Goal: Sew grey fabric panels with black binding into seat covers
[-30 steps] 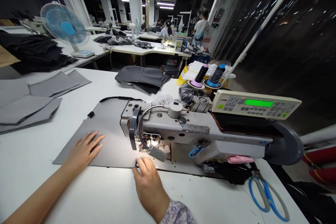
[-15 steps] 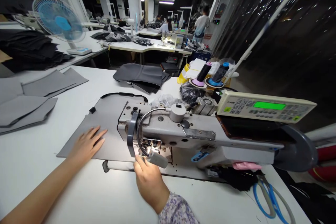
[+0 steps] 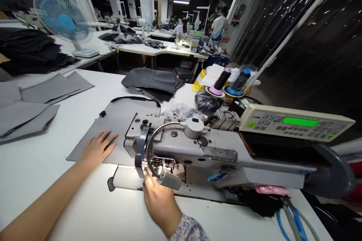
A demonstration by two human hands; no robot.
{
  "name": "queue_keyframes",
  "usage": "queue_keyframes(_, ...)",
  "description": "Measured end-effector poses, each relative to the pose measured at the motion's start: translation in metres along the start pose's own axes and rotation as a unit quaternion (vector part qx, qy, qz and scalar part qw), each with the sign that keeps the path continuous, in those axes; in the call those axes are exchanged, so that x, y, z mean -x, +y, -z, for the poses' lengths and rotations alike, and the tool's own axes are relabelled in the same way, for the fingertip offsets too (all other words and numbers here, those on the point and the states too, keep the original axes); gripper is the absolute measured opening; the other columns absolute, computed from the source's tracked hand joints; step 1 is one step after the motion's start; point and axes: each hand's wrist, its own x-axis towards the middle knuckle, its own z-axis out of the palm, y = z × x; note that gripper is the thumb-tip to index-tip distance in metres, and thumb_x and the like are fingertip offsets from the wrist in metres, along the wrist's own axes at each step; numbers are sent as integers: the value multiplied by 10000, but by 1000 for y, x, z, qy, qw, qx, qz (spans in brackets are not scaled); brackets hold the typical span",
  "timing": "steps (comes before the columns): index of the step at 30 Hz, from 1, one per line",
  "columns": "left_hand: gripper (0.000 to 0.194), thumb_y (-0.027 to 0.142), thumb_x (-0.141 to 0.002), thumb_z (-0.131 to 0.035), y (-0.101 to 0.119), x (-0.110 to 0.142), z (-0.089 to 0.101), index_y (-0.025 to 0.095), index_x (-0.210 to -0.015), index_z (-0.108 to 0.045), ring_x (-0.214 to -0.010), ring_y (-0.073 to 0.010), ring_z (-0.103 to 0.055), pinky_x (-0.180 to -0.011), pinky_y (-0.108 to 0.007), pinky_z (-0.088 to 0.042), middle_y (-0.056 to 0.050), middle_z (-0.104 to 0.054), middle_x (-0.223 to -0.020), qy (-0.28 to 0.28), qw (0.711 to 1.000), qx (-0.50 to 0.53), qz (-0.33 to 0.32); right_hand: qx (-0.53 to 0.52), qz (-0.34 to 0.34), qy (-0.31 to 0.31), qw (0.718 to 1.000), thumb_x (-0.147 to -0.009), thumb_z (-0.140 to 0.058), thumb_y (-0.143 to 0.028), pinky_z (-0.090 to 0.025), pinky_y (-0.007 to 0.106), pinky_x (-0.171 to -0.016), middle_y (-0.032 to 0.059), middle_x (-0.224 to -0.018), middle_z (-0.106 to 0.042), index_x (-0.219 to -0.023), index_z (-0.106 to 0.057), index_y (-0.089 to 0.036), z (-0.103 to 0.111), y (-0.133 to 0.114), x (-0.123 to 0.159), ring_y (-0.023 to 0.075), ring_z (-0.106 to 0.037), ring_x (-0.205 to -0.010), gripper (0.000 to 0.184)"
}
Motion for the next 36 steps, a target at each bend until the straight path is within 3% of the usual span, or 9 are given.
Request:
queue_keyframes(9, 503, 459, -1007, -350, 1, -8, -1, 304, -1441, -552, -1444, -346, -387, -1139, -560, -313, -96, -469, -1559, 2, 1000, -4, 18, -19, -24, 39, 999, -924, -466, -48, -558, 460, -920, 103, -1301, -667, -1063, -616, -189, -3, -4, 6, 293, -649, -1072, 248)
queue_keyframes(14, 487, 422, -1006, -355, 8, -3, 8, 244, -1379, -613, -1383, -357, -461, -1118, -570, -347, -143, -533, -1490, 41, 999, 21, 4, -29, -63, 65, 996, -866, -511, -26, -513, 520, -1041, 79, -1369, -624, -1195, -605, -187, -11, -17, 22, 331, -553, -1244, 378)
queue_keyframes(17, 434, 404, -991, -415, 25, 11, 18, 234, -1305, -662, -1251, -329, -572, -1094, -515, -399, -135, -614, -1382, 48, 996, 55, -53, -46, -63, 75, 994, -861, -517, -34, -513, 530, -1042, 84, -1329, -640, -1186, -611, -195, -11, -18, 25, 329, -543, -1256, 374)
queue_keyframes(22, 434, 286, -903, -560, 73, 30, 33, 243, -1331, -621, -1183, -303, -611, -999, -418, -485, -122, -619, -1374, -41, 985, 66, -152, -61, -51, 86, 993, -891, -491, -59, -526, 542, -1017, 94, -1295, -649, -1149, -614, -201, -10, -15, 21, 322, -559, -1228, 319)
queue_keyframes(26, 542, 181, -786, -638, 85, 14, 53, 192, -1328, -617, -1057, -337, -651, -852, -403, -515, -189, -628, -1329, -99, 989, 23, -105, -54, -33, 100, 993, -901, -466, -55, -539, 539, -996, 115, -1276, -649, -1157, -603, -192, -13, -13, 25, 318, -569, -1219, 321)
queue_keyframes(28, 533, 172, -774, -639, 76, 1, 69, 169, -1306, -632, -993, -332, -671, -809, -388, -512, -200, -679, -1216, -100, 992, 18, -69, -48, -24, 110, 992, -907, -453, -50, -543, 533, -993, 120, -1257, -656, -1147, -604, -188, -15, -11, 28, 313, -574, -1217, 316)
queue_keyframes(31, 417, 144, -846, -530, 59, -8, 98, 233, -1225, -680, -870, -244, -702, -723, -302, -505, -112, -745, -1046, -114, 992, 24, -45, -39, -10, 119, 992, -921, -455, -65, -546, 521, -994, 116, -1251, -663, -1132, -615, -193, -18, -9, 30, 309, -581, -1220, 295)
queue_keyframes(33, 400, 111, -854, -500, 55, -4, 115, 273, -1162, -696, -827, -203, -700, -681, -260, -491, -61, -752, -998, -125, 991, 21, -50, -38, -11, 114, 993, -927, -469, -80, -539, 519, -1004, 109, -1259, -662, -1128, -625, -202, -18, -10, 29, 307, -581, -1226, 282)
queue_keyframes(36, 383, 44, -848, -464, 62, 14, 130, 191, -1124, -684, -894, -238, -679, -751, -304, -500, -113, -728, -1017, -115, 992, -17, -46, -58, -11, 117, 991, -936, -466, -96, -533, 518, -1006, 106, -1238, -668, -1100, -635, -211, -13, -14, 30, 301, -590, -1215, 262)
